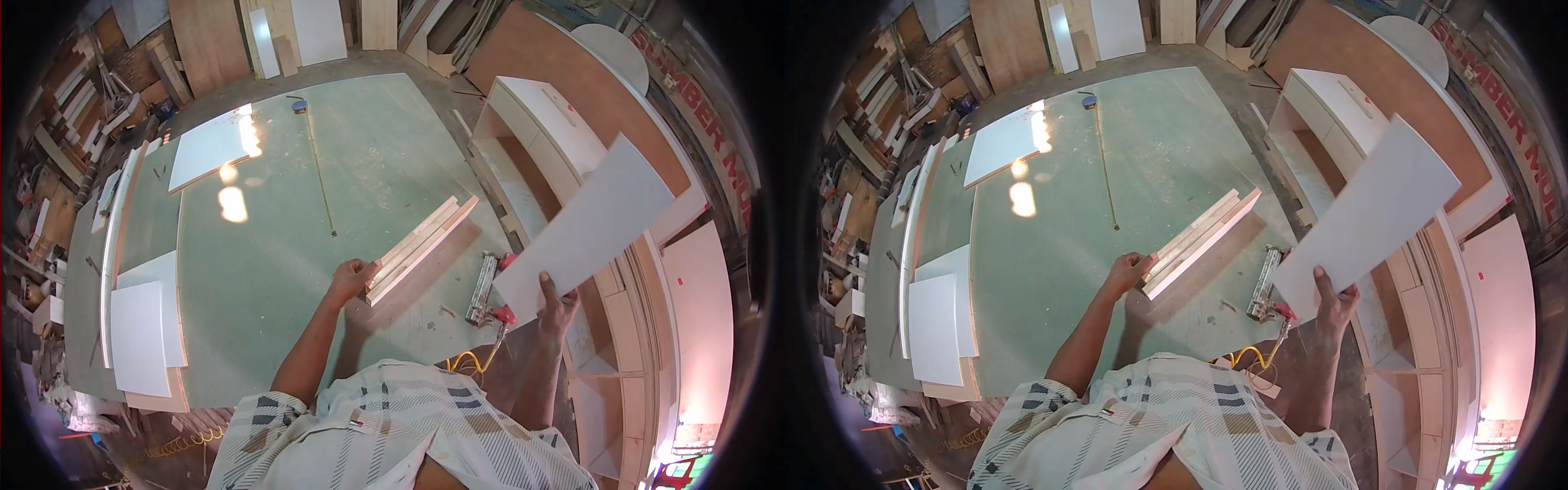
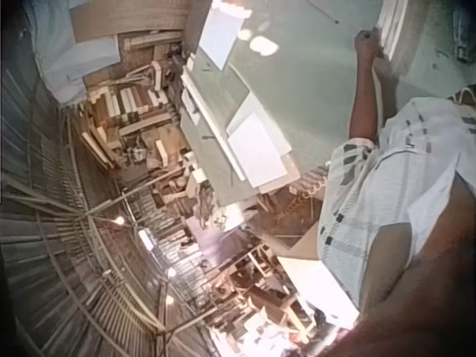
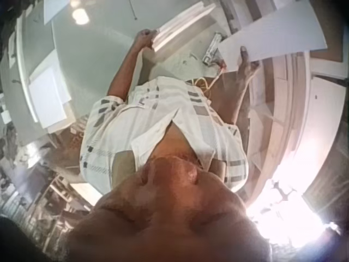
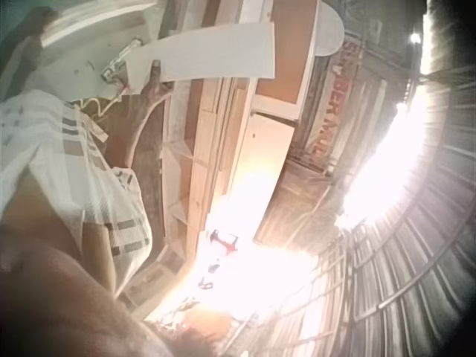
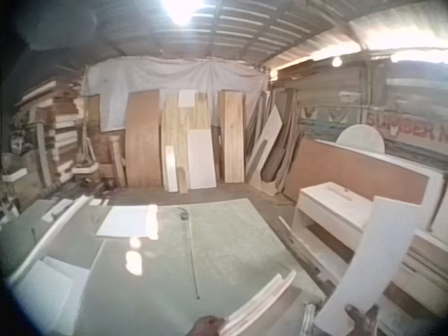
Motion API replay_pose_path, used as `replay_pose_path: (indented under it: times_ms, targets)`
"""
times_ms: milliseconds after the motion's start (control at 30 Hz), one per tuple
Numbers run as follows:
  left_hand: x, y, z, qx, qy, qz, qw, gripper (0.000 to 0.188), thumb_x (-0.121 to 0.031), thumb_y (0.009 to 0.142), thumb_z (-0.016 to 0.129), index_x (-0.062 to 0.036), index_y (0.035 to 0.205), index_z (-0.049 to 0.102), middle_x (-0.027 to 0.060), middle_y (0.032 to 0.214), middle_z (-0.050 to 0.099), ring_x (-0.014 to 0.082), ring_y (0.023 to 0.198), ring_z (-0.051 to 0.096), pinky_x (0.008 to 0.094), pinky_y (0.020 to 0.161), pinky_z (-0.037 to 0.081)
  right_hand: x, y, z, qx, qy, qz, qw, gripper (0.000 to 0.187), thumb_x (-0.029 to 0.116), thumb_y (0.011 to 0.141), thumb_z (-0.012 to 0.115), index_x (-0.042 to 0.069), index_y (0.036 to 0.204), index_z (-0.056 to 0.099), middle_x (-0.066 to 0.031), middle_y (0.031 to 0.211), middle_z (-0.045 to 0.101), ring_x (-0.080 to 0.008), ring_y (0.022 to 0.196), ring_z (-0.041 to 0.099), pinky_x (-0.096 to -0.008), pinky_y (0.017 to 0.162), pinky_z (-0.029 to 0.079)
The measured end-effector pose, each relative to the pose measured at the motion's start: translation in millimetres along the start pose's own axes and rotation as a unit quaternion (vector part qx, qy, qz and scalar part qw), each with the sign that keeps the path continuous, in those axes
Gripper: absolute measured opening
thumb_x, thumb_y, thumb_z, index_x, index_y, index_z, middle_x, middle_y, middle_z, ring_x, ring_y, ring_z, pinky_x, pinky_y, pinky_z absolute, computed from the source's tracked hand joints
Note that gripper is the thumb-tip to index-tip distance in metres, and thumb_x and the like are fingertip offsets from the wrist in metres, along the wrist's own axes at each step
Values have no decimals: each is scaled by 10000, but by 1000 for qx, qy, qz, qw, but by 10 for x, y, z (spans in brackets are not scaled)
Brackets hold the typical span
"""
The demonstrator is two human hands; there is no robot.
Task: The person aligns white wooden panels on a table and joins them together with a pneumatic nail gun to create a rectangular frame. They then position a plywood sheet over the frame and secure it in place by hand and with the nail gun.
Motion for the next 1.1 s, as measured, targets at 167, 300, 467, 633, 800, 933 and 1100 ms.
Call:
replay_pose_path:
  times_ms: [167, 300, 467, 633, 800, 933, 1100]
  targets:
    - [35, 274, -115, -25, -67, 39, 997, 535, -511, 982, 625, 2, 880, 736, 112, 678, 669, 215, 665, 651, 386, 678, 506, 63, -398, -227, -82, 53, 2, 995, 368, 123, 865, 850, -29, 1159, 688, -80, 1077, 726, -159, 1006, 661, -327, 939, 495]
    - [40, 463, -140, -118, 31, 100, 987, 495, -473, 973, 634, 9, 918, 733, 200, 789, 718, 366, 745, 703, 445, 719, 527, 7, -655, -367, -99, 51, 51, 992, 377, 138, 878, 840, -25, 1174, 675, -79, 1073, 721, -181, 1018, 668, -349, 960, 507]
    - [16, 440, -276, -92, 87, 99, 987, 429, -436, 918, 716, -10, 963, 739, 224, 899, 737, 391, 846, 721, 459, 757, 538, 92, -938, -297, -75, 43, 71, 994, 380, 158, 892, 820, -42, 1182, 678, -92, 1094, 725, -191, 1049, 670, -366, 996, 501]
    - [152, 168, -660, -245, 70, 172, 951, 392, -397, 900, 759, -21, 1008, 729, 193, 917, 731, 361, 806, 699, 449, 731, 529, 24, -1027, -190, -47, 45, 90, 994, 418, 162, 878, 829, -54, 1202, 676, -107, 1090, 734, -207, 1026, 682, -363, 988, 506]
    - [776, -504, -1718, -243, 7, 155, 958, 303, -305, 942, 763, -16, 1021, 720, 102, 841, 705, 175, 709, 613, 335, 677, 497, 153, -1010, 274, 19, 63, 88, 994, 477, 187, 872, 827, -62, 1239, 652, -122, 1136, 718, -220, 1057, 667, -376, 994, 484]
    - [1088, -1378, -2395, -174, -134, 73, 973, 247, -256, 990, 729, -16, 1048, 724, -6, 888, 702, 80, 779, 598, 267, 716, 479, 80, -996, 695, 71, 83, 131, 985, 473, 208, 893, 795, -64, 1249, 641, -124, 1149, 710, -219, 1053, 658, -375, 983, 481]
    - [1647, -2260, -2675, -183, -160, 42, 969, 241, -216, 1001, 712, 8, 1089, 728, 0, 939, 719, 103, 862, 632, 272, 803, 502, 66, -951, 1380, 227, 7, 130, 965, 425, 201, 919, 738, -78, 1229, 656, -133, 1107, 720, -198, 994, 664, -339, 908, 503]
Point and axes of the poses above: each hand's wrist, its own y-axis towards the middle knuckle, its own z-axis out of the palm, x = y × z, the point moved 1 cm from there along y, towards the middle knuckle
